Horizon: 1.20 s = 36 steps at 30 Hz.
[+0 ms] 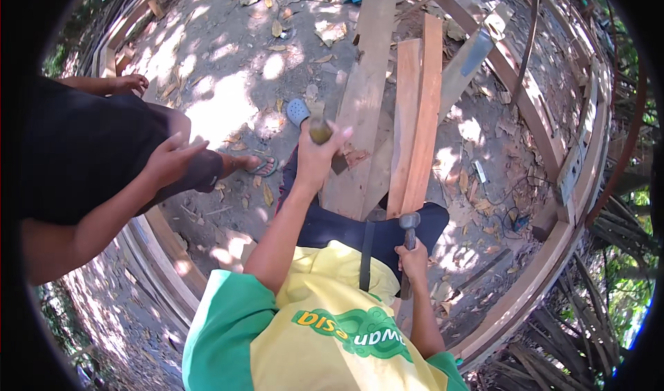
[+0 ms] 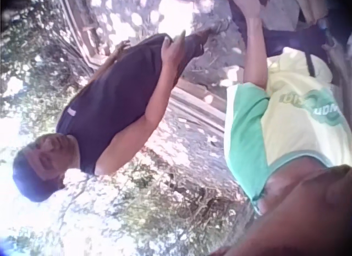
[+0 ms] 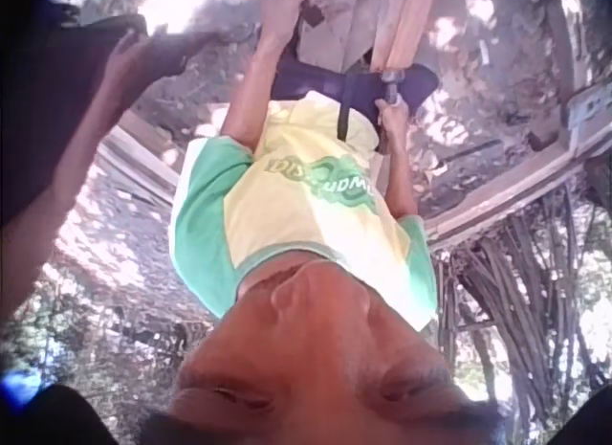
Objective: The person uses a hammer and a chisel to shape a wooden board while sitting on a frame, subsequently standing and gesturing towards the wooden rafters of a structure.
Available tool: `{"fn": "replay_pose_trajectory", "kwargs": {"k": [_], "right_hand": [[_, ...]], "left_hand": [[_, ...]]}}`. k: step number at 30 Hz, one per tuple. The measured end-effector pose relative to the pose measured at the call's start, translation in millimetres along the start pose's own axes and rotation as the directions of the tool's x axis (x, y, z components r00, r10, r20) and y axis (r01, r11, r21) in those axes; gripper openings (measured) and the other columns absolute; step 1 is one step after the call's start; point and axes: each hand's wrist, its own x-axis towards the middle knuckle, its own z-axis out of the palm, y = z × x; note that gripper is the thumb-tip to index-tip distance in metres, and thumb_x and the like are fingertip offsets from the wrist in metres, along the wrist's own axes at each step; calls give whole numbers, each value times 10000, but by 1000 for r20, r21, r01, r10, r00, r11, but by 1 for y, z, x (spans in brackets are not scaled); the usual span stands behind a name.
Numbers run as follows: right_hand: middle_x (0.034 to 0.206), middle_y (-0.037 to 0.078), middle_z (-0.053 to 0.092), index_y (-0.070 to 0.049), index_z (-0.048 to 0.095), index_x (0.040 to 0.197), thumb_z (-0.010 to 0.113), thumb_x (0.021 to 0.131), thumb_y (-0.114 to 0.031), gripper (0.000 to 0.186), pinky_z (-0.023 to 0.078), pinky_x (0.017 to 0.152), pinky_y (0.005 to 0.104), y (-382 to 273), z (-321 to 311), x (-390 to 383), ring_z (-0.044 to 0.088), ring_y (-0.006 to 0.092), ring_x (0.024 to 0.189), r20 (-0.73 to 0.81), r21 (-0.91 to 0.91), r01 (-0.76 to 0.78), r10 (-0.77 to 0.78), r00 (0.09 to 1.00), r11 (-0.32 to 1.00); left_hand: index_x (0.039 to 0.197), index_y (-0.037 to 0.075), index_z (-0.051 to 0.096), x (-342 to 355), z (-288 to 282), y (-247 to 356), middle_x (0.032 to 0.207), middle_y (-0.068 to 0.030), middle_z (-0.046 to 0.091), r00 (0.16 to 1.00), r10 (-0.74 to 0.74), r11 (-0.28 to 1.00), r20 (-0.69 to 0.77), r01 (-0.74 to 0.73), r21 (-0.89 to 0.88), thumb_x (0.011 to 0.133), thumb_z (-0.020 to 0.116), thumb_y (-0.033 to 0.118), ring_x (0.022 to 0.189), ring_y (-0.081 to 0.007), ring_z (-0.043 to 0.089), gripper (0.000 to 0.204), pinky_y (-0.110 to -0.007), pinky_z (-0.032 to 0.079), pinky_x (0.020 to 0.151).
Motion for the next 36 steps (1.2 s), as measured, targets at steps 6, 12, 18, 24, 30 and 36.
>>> {"fn": "replay_pose_trajectory", "kwargs": {"k": [6,12,18,24,30,36], "right_hand": [[576,21,515,-54,515,836,713,856,-107,206,415,399,300,0,3,5,505,125,426,59,-55,16,-12,998,998],[613,54,572,-12,564,867,714,854,-162,212,465,424,333,6,3,32,572,154,455,90,-2,-65,65,994,998],[637,27,548,-48,579,906,711,885,-216,215,488,424,332,16,3,55,545,147,470,114,198,-216,196,974,956],[643,33,548,-53,548,900,705,908,-236,241,496,411,328,14,10,74,547,148,467,-5,436,-168,189,982,884],[682,105,628,28,602,916,672,910,-221,258,530,430,367,21,14,100,639,207,518,-50,434,-184,227,973,882],[683,148,666,87,655,893,704,857,-222,315,544,471,390,15,25,100,674,236,528,-191,-233,-58,13,981,971]], "left_hand": [[855,53,555,-74,-27,-6,784,-51,569,990,65,997,123,-58,-57,902,732,147,715,-145,576,206,-294,463,683],[786,70,587,-91,-28,-7,819,3,586,979,132,989,153,-120,-85,841,779,115,741,-73,521,205,-238,414,692],[808,50,595,-110,-10,-28,812,0,566,910,91,974,404,-166,154,810,814,65,738,-74,504,220,-240,406,671],[816,43,602,-125,-3,-57,787,-3,555,869,80,967,489,-186,173,798,872,118,724,-83,498,281,-254,420,658],[809,27,610,-129,7,-56,740,-10,574,819,-6,929,574,-208,306,807,885,180,679,-86,490,315,-265,425,626],[828,22,615,-120,10,-59,692,-10,551,875,-135,946,464,-25,323,821,876,192,664,-81,456,312,-271,430,627]]}}
